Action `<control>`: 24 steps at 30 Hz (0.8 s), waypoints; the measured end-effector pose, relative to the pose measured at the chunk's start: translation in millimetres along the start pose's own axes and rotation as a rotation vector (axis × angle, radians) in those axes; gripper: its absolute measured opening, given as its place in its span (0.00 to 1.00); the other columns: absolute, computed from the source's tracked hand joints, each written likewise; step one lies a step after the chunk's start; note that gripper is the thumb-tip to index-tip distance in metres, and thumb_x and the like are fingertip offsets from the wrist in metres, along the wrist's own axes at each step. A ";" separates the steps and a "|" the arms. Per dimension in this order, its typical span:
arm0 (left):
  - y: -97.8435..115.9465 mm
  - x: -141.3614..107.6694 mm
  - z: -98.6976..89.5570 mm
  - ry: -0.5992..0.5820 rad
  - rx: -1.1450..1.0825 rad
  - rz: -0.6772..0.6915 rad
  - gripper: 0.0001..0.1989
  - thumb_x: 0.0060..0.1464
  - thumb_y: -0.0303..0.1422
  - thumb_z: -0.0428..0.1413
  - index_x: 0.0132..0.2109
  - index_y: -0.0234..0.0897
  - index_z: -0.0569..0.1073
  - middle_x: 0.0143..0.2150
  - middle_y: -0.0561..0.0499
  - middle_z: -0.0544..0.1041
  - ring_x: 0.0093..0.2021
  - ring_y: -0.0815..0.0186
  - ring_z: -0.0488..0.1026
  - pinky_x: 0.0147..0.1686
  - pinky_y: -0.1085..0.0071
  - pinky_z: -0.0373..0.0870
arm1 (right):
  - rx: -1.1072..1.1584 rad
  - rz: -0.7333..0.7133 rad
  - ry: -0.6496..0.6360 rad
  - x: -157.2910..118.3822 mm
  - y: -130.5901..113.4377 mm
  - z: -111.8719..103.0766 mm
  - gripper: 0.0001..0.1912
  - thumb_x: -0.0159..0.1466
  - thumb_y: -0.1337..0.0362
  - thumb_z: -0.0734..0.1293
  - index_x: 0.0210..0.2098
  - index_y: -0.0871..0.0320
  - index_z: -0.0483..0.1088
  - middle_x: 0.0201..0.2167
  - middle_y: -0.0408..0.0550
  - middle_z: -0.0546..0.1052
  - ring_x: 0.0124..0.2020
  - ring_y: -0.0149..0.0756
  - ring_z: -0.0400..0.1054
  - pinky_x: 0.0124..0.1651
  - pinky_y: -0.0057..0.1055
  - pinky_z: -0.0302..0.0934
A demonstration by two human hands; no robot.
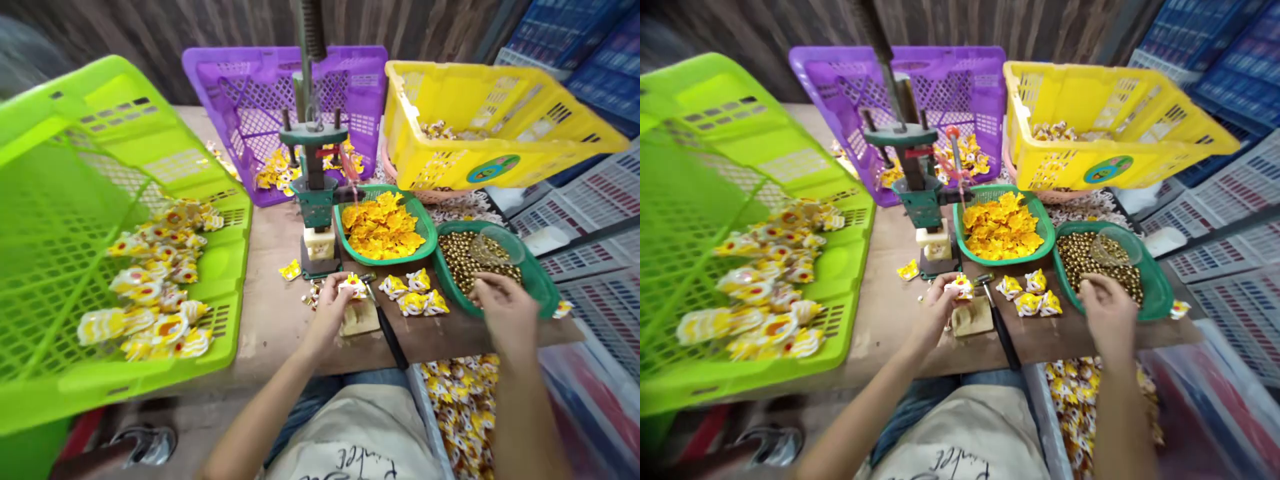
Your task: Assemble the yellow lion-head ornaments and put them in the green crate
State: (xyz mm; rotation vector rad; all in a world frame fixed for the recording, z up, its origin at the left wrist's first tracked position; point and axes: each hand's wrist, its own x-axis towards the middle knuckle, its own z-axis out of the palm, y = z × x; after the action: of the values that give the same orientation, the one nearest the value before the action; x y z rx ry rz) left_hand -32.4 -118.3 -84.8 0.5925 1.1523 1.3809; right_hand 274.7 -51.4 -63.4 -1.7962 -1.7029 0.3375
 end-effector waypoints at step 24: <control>-29.8 55.6 -13.6 -0.195 0.392 0.454 0.17 0.56 0.38 0.59 0.49 0.39 0.64 0.45 0.47 0.68 0.45 0.64 0.71 0.45 0.68 0.70 | 0.577 0.084 0.180 -75.2 -147.5 130.7 0.04 0.65 0.67 0.67 0.39 0.56 0.75 0.35 0.47 0.76 0.40 0.34 0.72 0.44 0.31 0.69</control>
State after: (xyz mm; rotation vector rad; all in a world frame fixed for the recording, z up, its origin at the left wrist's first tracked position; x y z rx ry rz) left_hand -41.7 -74.8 -131.7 1.3049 1.1792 1.4364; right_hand 70.4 -94.6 -93.2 -1.4191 -1.2422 0.6130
